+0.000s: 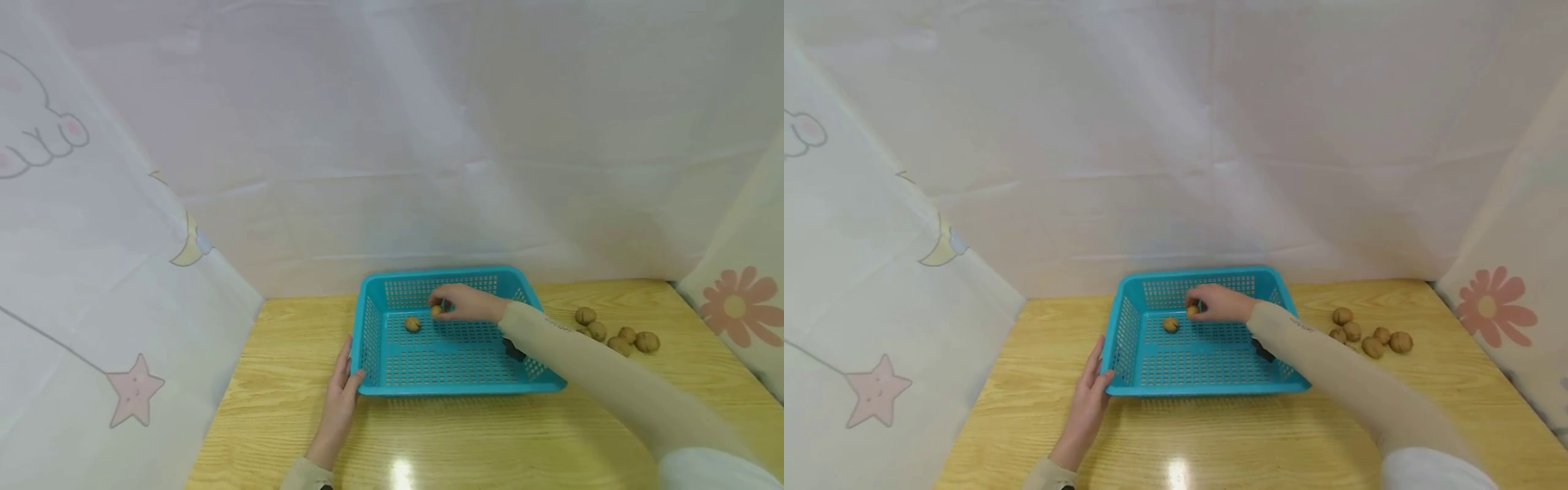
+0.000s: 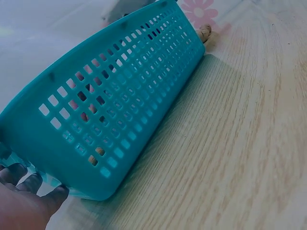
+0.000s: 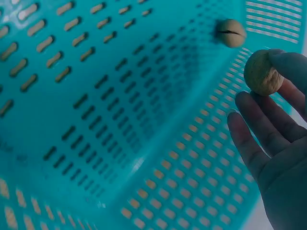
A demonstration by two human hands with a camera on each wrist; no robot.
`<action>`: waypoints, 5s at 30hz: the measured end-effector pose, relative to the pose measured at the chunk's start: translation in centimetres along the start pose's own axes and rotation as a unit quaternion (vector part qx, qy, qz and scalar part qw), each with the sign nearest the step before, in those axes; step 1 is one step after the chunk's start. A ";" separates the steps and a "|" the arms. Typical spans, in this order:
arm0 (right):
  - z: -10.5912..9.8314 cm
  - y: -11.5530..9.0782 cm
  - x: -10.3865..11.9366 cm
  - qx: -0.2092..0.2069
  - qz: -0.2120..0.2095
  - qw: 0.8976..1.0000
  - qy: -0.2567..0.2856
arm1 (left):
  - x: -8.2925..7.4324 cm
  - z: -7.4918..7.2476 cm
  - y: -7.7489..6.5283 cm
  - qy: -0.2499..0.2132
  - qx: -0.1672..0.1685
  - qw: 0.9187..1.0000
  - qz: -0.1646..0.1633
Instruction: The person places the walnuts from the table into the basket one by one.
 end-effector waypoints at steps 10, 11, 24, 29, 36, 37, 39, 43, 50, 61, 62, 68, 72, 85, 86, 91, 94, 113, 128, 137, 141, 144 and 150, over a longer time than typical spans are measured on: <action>2.6 2.3 -1.6 0.039 0.005 0.999 -0.022 | 0.2 0.3 -0.1 -0.006 0.005 1.000 0.000; 2.7 2.5 -1.6 0.041 0.008 0.999 -0.024 | 0.2 0.3 -0.1 -0.006 0.005 1.000 0.000; 1.0 1.7 -0.6 0.045 0.025 0.999 -0.015 | 0.1 0.4 0.1 0.045 -0.036 0.998 0.011; -0.9 -0.2 -0.1 0.029 0.029 0.999 -0.006 | 0.1 0.5 0.1 0.063 -0.054 0.996 0.025; -3.7 -3.9 0.8 -0.005 0.025 1.000 -0.001 | 0.1 0.3 0.1 0.061 -0.067 0.996 0.022; -4.0 -4.4 1.0 -0.011 0.021 1.000 -0.005 | 0.1 0.2 0.1 0.060 -0.067 0.996 0.021; -4.5 -5.5 1.2 -0.026 0.011 0.999 -0.016 | 0.1 0.2 0.1 0.057 -0.066 0.996 0.022; -5.1 -8.0 1.3 -0.052 0.003 0.998 -0.027 | 0.2 0.2 0.0 0.050 -0.060 0.997 0.026; -5.5 -12.8 0.4 -0.081 0.012 0.997 0.000 | 0.2 0.1 0.0 0.037 -0.055 0.998 0.020; -5.0 -20.1 -2.6 -0.136 0.062 0.989 0.005 | 0.0 0.2 -0.1 0.014 -0.044 0.999 0.009; -4.8 -20.8 -3.1 -0.139 0.071 0.988 0.004 | 0.0 0.3 -0.1 0.011 -0.042 0.999 0.010; -2.9 -24.5 -5.8 -0.145 0.108 0.983 -0.033 | -0.1 0.2 -0.1 0.005 -0.039 0.999 0.011; -0.9 -26.0 -7.4 -0.155 0.099 0.981 -0.054 | -0.1 0.2 0.0 0.004 -0.036 0.999 0.012; 2.4 -27.7 -9.3 -0.196 0.089 0.975 -0.059 | 0.0 0.2 0.0 -0.004 -0.028 0.999 0.032; 2.5 -27.8 -9.5 -0.198 0.094 0.974 -0.063 | 0.0 0.2 0.0 -0.004 -0.028 0.999 0.030; 3.2 -27.8 -9.9 -0.209 0.094 0.968 -0.100 | 0.0 0.2 -0.1 -0.011 -0.028 0.999 0.022; 3.5 -27.9 -10.2 -0.216 0.098 0.964 -0.123 | 0.1 0.2 -0.1 -0.013 -0.029 0.999 0.020; 3.5 -27.8 -9.7 -0.219 0.063 0.969 -0.094 | 0.2 0.1 -0.2 -0.024 -0.033 0.999 0.024; 1.4 -27.5 -6.3 -0.216 0.066 0.972 -0.058 | 0.1 0.1 -0.2 -0.011 -0.029 0.999 0.027; -0.7 -26.5 -4.0 -0.212 0.063 0.974 -0.049 | 0.1 0.1 -0.1 -0.014 -0.029 0.999 0.030; -1.9 -26.0 -2.8 -0.201 0.073 0.975 -0.052 | 0.1 0.1 -0.1 -0.018 -0.030 0.999 0.029; -3.0 -25.2 -1.7 -0.198 0.066 0.976 -0.061 | 0.2 0.1 -0.1 -0.018 -0.031 0.999 0.027; -5.1 -23.1 0.2 -0.182 0.072 0.979 -0.052 | 0.2 0.1 -0.1 -0.016 -0.030 0.999 0.029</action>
Point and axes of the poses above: each hand's wrist, its own y-axis towards the middle knuckle, its own z-axis out of the palm, x = y × z, the point moved 5 cm from there along y, towards the middle knuckle, and after that the axes turned 9 degrees about x, right-handed, at the moved point
